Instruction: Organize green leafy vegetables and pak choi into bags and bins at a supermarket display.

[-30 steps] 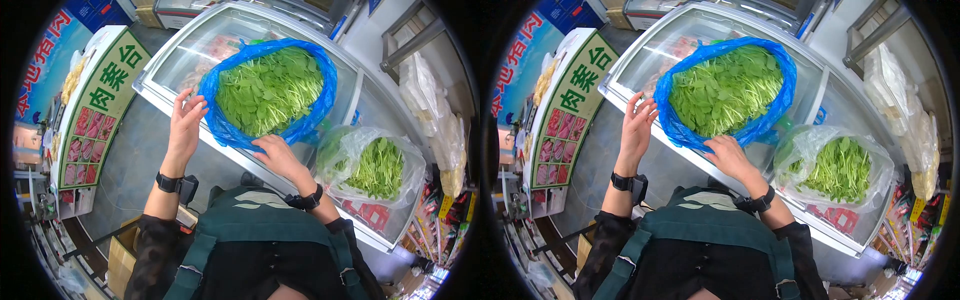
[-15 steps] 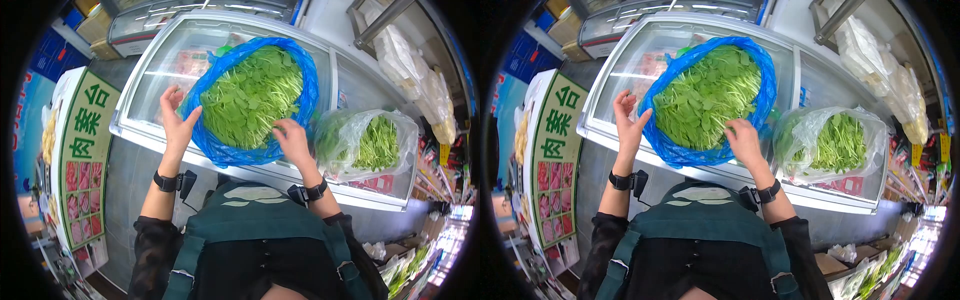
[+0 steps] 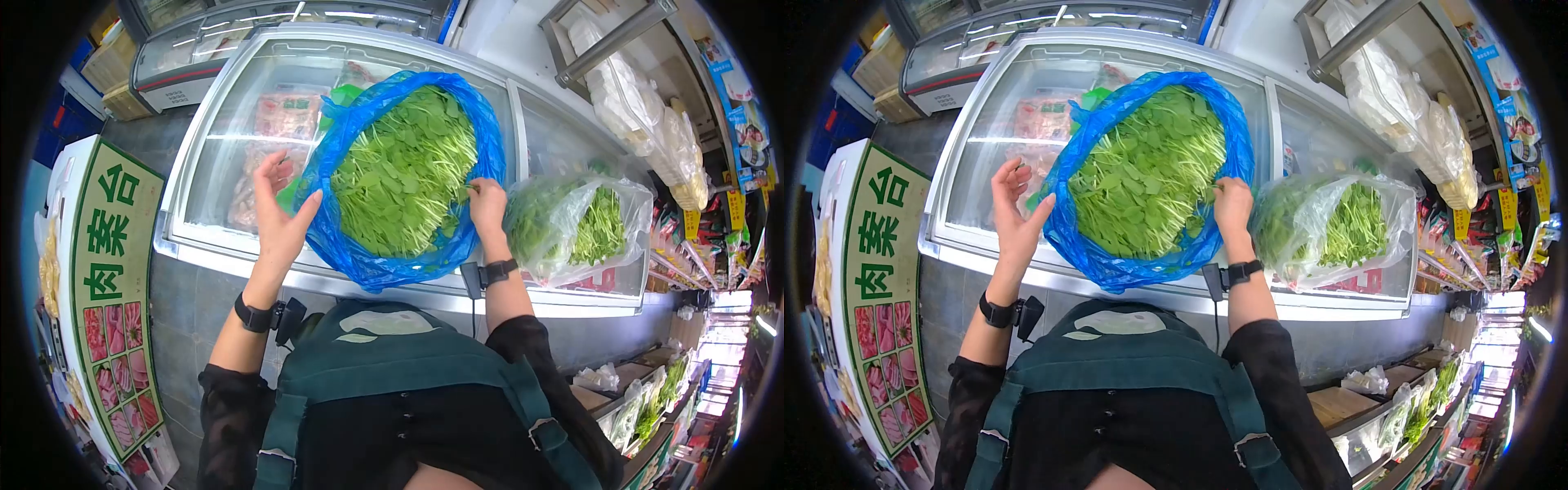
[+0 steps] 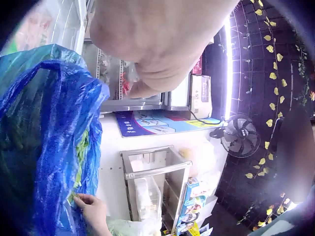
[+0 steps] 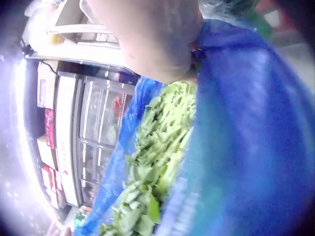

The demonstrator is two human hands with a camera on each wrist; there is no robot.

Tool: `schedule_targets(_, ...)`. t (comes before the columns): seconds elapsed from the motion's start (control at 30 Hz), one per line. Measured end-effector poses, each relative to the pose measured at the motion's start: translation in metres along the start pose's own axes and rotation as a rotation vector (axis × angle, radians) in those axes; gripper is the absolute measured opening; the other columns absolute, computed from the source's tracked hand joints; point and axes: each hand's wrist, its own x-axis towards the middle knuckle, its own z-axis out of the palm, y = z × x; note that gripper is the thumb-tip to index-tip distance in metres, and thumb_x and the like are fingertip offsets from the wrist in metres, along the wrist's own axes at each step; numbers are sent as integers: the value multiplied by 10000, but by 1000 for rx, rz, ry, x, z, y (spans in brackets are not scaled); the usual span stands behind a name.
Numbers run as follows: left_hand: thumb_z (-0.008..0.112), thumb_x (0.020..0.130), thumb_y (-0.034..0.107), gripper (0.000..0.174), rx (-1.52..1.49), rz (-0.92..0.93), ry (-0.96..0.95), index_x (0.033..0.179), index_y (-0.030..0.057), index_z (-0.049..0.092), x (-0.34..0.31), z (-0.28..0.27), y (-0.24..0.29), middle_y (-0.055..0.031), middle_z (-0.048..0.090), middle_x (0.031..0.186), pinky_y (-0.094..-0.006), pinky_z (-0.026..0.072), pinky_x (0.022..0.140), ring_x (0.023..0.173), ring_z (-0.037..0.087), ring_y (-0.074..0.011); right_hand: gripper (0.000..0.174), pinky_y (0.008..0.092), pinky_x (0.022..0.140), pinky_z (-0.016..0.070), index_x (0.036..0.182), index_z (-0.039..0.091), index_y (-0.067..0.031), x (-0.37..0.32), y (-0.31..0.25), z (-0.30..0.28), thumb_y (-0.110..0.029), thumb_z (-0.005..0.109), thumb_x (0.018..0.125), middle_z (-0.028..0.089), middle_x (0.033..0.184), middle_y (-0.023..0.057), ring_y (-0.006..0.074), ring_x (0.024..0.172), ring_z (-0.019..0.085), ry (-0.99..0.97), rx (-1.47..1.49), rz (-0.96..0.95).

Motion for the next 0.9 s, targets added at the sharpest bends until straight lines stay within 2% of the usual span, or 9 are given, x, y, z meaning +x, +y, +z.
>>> schedule_targets(0.07,727,776,67,636,-47,-7,-9,1328,67,411,1,-4,10,-110,533,1168,-351,414,942,1102,515,-208,213,327,661,525,942,712,-39,4,-11,-20,-38,730,730,686,814,148,239,729,662,-6,503,384)
schedule_targets(0.13,691,814,40,523,-402,-164,-251,1288,50,467,1,-2,19,-78,557,1129,-316,428,917,1067,532,-166,241,275,635,530,996,700,-7,8,-29,-41,-27,742,760,709,822,128,175,686,670,-17,644,426)
schedule_targets(0.2,672,833,42,485,-530,-223,-376,1281,46,486,-1,9,27,-66,564,1122,-304,433,905,1053,538,-153,174,250,681,530,986,686,25,10,-64,-74,18,690,812,700,874,100,132,730,644,-116,1213,500)
schedule_targets(0.3,641,867,61,441,-740,-367,-573,1287,43,504,-2,29,39,-50,568,1125,-290,440,893,1043,542,-134,187,267,720,541,1014,665,46,9,-99,-100,65,645,829,695,924,125,146,776,651,-184,1472,410)
schedule_targets(0.4,614,900,113,444,-872,-481,-669,1322,43,495,-4,45,45,-38,550,1168,-285,441,883,1060,518,-123,203,278,753,546,1038,656,46,3,-117,-112,66,636,837,690,957,136,151,803,653,-209,1501,282)
schedule_targets(0.7,604,907,116,450,-745,-344,-710,1344,66,509,-13,67,55,7,467,1108,-256,421,821,962,448,-95,221,281,780,555,1041,657,46,-14,-128,-118,106,628,830,684,990,117,166,856,665,-147,1535,260)
schedule_targets(0.8,613,904,134,484,-619,-265,-701,1369,83,491,-17,72,60,-15,433,1121,-258,422,811,964,432,-109,224,301,802,562,1041,654,49,-18,-124,-117,113,627,828,674,1023,129,182,883,662,-102,1616,259)
schedule_targets(0.87,631,888,147,520,-377,-25,-656,1384,105,482,-20,76,58,-57,410,1178,-274,426,821,1027,425,-149,222,316,814,567,1039,652,53,-21,-122,-116,115,626,827,667,1041,139,191,900,659,-83,1646,263)
schedule_targets(0.9,631,888,147,520,-374,-25,-660,1384,105,482,-21,77,60,-57,410,1178,-274,426,821,1027,425,-149,216,333,820,571,1032,651,53,-22,-121,-115,116,624,827,661,1052,149,199,917,654,-68,1681,259)
